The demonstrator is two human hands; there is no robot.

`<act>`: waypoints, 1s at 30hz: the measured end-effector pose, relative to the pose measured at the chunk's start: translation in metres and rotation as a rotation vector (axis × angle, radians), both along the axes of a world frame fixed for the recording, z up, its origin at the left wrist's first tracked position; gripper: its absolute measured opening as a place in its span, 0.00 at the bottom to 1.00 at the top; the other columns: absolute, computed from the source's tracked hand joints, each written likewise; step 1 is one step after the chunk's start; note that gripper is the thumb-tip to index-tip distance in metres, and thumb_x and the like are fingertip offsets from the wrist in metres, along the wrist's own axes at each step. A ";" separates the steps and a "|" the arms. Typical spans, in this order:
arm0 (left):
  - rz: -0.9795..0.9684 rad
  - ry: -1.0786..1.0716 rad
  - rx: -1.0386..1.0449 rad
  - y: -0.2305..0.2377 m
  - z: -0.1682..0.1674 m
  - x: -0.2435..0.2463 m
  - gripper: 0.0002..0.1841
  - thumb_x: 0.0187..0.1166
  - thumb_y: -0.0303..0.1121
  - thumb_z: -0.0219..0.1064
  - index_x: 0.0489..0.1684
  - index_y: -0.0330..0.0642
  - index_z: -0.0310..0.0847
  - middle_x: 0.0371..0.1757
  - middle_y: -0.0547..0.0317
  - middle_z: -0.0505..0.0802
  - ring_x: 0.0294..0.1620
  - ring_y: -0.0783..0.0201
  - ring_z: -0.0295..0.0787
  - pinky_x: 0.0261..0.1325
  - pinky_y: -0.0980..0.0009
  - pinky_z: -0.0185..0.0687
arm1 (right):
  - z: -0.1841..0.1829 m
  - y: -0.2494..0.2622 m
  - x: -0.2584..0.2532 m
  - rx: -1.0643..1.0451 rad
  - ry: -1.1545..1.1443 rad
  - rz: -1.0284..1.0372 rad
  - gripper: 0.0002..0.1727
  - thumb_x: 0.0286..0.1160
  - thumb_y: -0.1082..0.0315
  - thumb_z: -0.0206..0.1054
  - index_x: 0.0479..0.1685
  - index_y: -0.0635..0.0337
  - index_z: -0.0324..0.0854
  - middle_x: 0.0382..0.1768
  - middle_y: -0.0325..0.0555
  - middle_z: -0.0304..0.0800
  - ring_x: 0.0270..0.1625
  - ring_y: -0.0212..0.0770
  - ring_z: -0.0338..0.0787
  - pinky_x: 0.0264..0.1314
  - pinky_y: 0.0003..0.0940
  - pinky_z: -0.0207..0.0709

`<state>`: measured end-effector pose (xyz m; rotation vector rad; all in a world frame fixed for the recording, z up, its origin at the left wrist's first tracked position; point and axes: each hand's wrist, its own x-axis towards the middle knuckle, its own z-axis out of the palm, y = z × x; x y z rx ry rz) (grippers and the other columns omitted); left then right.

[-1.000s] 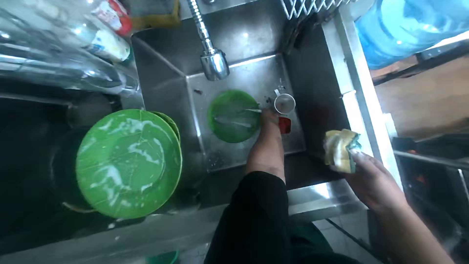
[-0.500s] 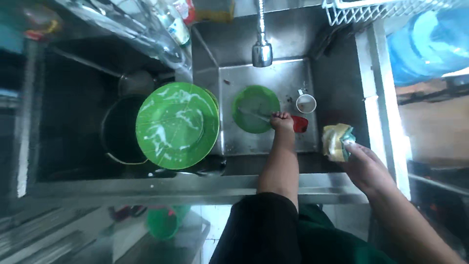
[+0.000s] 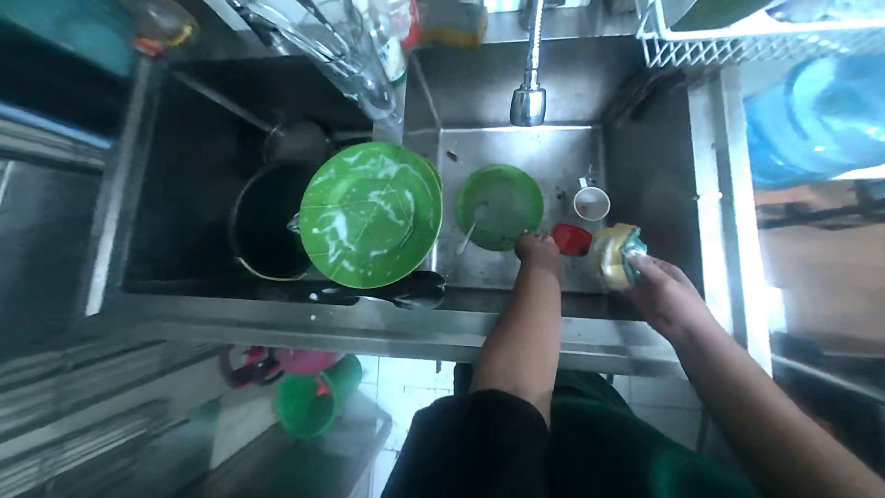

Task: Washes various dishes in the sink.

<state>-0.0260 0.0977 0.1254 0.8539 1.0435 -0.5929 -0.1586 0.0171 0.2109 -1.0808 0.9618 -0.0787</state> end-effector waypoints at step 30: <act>-1.327 -0.569 0.262 0.086 0.084 0.012 0.17 0.95 0.36 0.49 0.49 0.35 0.82 0.24 0.66 0.73 0.19 0.74 0.65 0.25 0.78 0.65 | -0.022 0.025 0.107 0.005 0.055 0.049 0.16 0.84 0.67 0.66 0.61 0.70 0.79 0.49 0.54 0.89 0.48 0.42 0.90 0.56 0.42 0.86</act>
